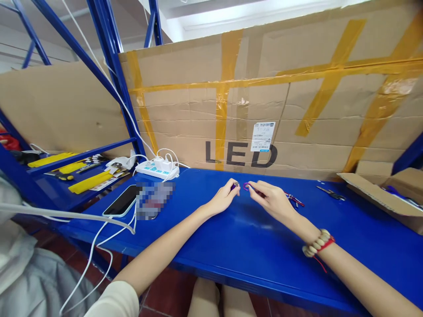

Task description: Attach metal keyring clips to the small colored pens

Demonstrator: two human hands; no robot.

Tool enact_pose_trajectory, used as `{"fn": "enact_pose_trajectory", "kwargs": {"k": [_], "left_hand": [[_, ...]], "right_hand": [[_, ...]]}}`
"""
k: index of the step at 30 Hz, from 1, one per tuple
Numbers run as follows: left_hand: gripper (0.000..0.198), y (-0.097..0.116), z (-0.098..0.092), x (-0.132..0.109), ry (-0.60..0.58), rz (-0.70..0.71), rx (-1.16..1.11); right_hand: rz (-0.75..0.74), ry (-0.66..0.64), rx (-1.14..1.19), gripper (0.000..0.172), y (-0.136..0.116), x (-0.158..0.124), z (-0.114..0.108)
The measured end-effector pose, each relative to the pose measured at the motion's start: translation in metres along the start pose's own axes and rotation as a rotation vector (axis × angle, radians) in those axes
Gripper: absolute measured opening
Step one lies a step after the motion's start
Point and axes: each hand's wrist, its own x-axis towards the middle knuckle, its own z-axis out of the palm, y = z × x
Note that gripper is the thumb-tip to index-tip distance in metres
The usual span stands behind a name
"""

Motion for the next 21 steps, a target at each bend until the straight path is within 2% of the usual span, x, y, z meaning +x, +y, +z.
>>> {"fn": "enact_pose_trajectory", "kwargs": {"k": [2,5,7,10,16,21], "left_hand": [[0.021,-0.003,0.002,0.001,-0.023,0.032,-0.013],[0.025,-0.006,0.006,0.001,-0.07,0.014,-0.065],[0.028,-0.006,0.007,0.002,-0.08,-0.027,-0.058],[0.03,-0.005,0.008,0.001,-0.054,-0.008,0.004],[0.028,-0.002,0.008,0.0,-0.055,0.019,0.007],[0.027,-0.003,0.008,0.0,-0.067,0.026,-0.078]], "right_hand": [[-0.047,0.001,-0.024,0.032,-0.008,0.011,-0.001],[-0.01,0.105,-0.075,0.033,-0.012,0.02,0.004],[-0.015,0.078,-0.117,0.033,-0.009,0.018,0.008],[-0.051,0.026,-0.195,0.032,-0.003,0.011,0.009],[-0.019,0.069,-0.258,0.032,0.0,0.006,0.004],[-0.043,0.1,-0.281,0.034,0.001,0.004,0.006]]}}
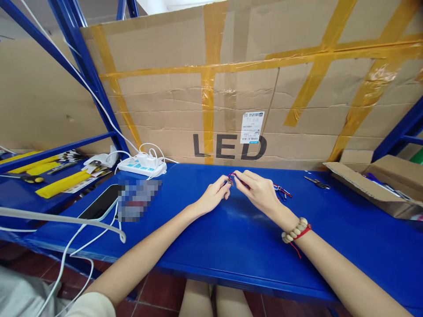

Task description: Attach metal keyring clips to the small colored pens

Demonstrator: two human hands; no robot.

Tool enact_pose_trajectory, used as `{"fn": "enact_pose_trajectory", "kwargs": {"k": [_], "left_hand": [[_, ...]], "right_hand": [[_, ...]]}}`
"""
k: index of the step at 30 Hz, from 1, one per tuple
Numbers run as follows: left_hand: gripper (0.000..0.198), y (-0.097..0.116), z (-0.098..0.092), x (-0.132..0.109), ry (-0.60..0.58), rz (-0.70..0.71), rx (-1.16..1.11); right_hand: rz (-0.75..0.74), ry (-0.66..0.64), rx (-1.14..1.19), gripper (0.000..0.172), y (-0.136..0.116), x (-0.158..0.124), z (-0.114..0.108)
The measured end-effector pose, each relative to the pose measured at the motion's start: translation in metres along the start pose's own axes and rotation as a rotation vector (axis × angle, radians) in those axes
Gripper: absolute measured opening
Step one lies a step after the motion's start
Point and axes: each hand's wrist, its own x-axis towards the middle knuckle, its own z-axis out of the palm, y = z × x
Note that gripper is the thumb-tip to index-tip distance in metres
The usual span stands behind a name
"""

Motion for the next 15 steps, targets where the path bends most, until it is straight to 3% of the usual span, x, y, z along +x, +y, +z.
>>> {"fn": "enact_pose_trajectory", "kwargs": {"k": [8,15], "left_hand": [[0.039,-0.001,0.002,-0.0005,-0.03,-0.023,-0.102],[0.036,-0.0044,0.0037,0.0026,0.011,-0.032,-0.285]], "right_hand": [[-0.019,0.0,0.014,0.036,0.0008,-0.0028,0.0036],[0.007,-0.008,0.04,0.038,-0.0009,-0.0035,0.0037]]}}
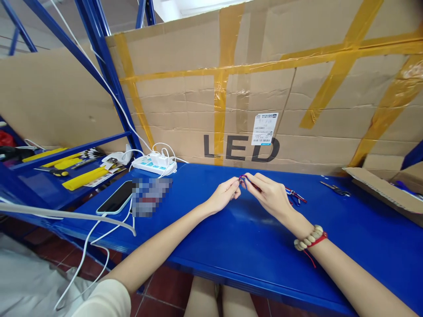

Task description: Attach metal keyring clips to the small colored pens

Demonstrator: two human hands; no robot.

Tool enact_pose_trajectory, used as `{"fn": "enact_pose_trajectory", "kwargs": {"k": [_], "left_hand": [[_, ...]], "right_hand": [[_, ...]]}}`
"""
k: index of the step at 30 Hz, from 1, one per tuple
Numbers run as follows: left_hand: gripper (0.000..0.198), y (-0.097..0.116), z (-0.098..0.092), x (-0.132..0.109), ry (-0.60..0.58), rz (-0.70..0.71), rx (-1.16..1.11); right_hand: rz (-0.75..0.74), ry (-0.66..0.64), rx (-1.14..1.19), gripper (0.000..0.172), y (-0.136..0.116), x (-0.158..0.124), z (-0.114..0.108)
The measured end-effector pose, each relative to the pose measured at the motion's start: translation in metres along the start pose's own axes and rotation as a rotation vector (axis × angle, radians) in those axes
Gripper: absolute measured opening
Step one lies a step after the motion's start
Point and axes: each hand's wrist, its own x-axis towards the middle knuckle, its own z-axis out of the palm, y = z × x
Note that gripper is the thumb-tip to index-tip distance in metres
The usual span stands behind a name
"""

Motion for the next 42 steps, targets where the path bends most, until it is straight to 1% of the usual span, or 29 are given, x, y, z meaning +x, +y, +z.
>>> {"fn": "enact_pose_trajectory", "kwargs": {"k": [3,7,11,13,17,21,25,27,31,33,36,38,42], "left_hand": [[0.035,0.002,0.001,0.0,0.019,-0.009,0.009],[0.035,0.002,0.0,0.0,0.091,0.004,0.055],[0.033,0.001,-0.004,0.0,0.157,0.008,0.183],[0.031,0.002,-0.006,0.0,0.155,0.019,0.27],[0.029,0.004,-0.007,0.0,0.098,0.022,0.37],[0.028,0.005,-0.006,-0.002,0.062,0.0,0.377],[0.028,0.003,-0.006,-0.002,0.087,-0.04,0.361],[0.027,0.001,-0.006,-0.002,0.107,-0.055,0.368],[0.023,-0.005,-0.008,0.0,0.135,-0.095,0.397],[0.02,-0.008,-0.01,0.001,0.165,-0.127,0.435],[0.018,-0.011,-0.014,0.002,0.263,-0.176,0.522],[0.018,-0.013,-0.016,0.003,0.327,-0.185,0.555],[0.019,-0.014,-0.018,0.004,0.359,-0.187,0.57]], "right_hand": [[0.016,-0.006,0.006,0.039,0.001,0.001,0.0],[-0.002,-0.056,0.015,0.04,0.004,0.001,0.001],[0.013,-0.118,0.104,0.039,0.006,0.0,0.003],[0.055,-0.161,0.172,0.039,0.005,-0.001,0.004],[0.142,-0.253,0.272,0.044,0.004,-0.002,0.006],[0.12,-0.308,0.315,0.039,0.004,-0.002,0.008],[0.098,-0.306,0.265,0.035,0.007,-0.002,0.008],[0.094,-0.302,0.213,0.03,0.008,-0.002,0.007],[0.107,-0.371,0.093,0.022,0.009,0.001,0.005],[0.149,-0.42,0.019,0.023,0.01,0.003,0.002],[0.263,-0.476,-0.093,0.024,0.015,0.005,-0.005],[0.357,-0.485,-0.151,0.022,0.021,0.007,-0.01],[0.563,-0.47,-0.212,0.018,0.038,0.007,-0.02]]}}
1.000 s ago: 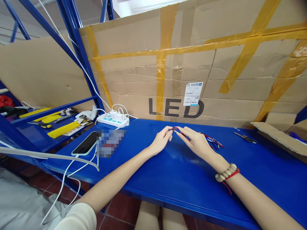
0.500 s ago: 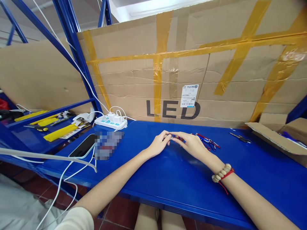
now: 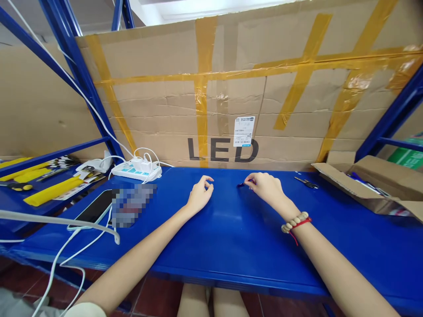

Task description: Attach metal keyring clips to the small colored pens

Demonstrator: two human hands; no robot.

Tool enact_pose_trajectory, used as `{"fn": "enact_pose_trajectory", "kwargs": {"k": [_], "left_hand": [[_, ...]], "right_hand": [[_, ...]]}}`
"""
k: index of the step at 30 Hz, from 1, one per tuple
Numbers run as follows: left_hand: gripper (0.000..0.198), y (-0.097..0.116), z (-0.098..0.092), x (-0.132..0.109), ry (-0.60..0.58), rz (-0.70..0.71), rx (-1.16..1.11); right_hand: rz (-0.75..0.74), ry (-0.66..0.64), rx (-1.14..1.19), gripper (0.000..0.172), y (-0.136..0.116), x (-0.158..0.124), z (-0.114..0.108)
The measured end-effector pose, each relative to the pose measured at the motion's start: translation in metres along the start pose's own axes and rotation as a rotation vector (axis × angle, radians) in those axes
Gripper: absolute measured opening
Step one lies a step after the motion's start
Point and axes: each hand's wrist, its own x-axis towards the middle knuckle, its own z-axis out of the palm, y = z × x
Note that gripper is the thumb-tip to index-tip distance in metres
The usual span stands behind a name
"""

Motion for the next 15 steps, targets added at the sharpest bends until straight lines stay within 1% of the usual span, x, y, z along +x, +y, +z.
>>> {"fn": "enact_pose_trajectory", "kwargs": {"k": [3,8,10,13,15], "left_hand": [[0.018,0.002,0.001,-0.001,-0.004,-0.003,0.002],[0.018,0.003,0.002,-0.001,-0.018,0.001,0.006],[0.018,0.002,0.003,-0.001,-0.021,0.001,0.013],[0.018,0.001,0.003,0.0,-0.027,0.005,0.026],[0.017,0.001,0.002,0.0,-0.029,0.005,0.035]], "right_hand": [[0.096,-0.027,0.035,0.017,0.011,0.003,-0.004],[0.179,-0.113,0.046,0.015,0.019,0.005,-0.008],[0.209,-0.2,0.063,0.015,0.017,0.004,-0.008],[0.255,-0.364,0.105,0.013,0.011,0.002,-0.008],[0.271,-0.423,0.103,0.014,0.005,0.0,-0.009]]}}
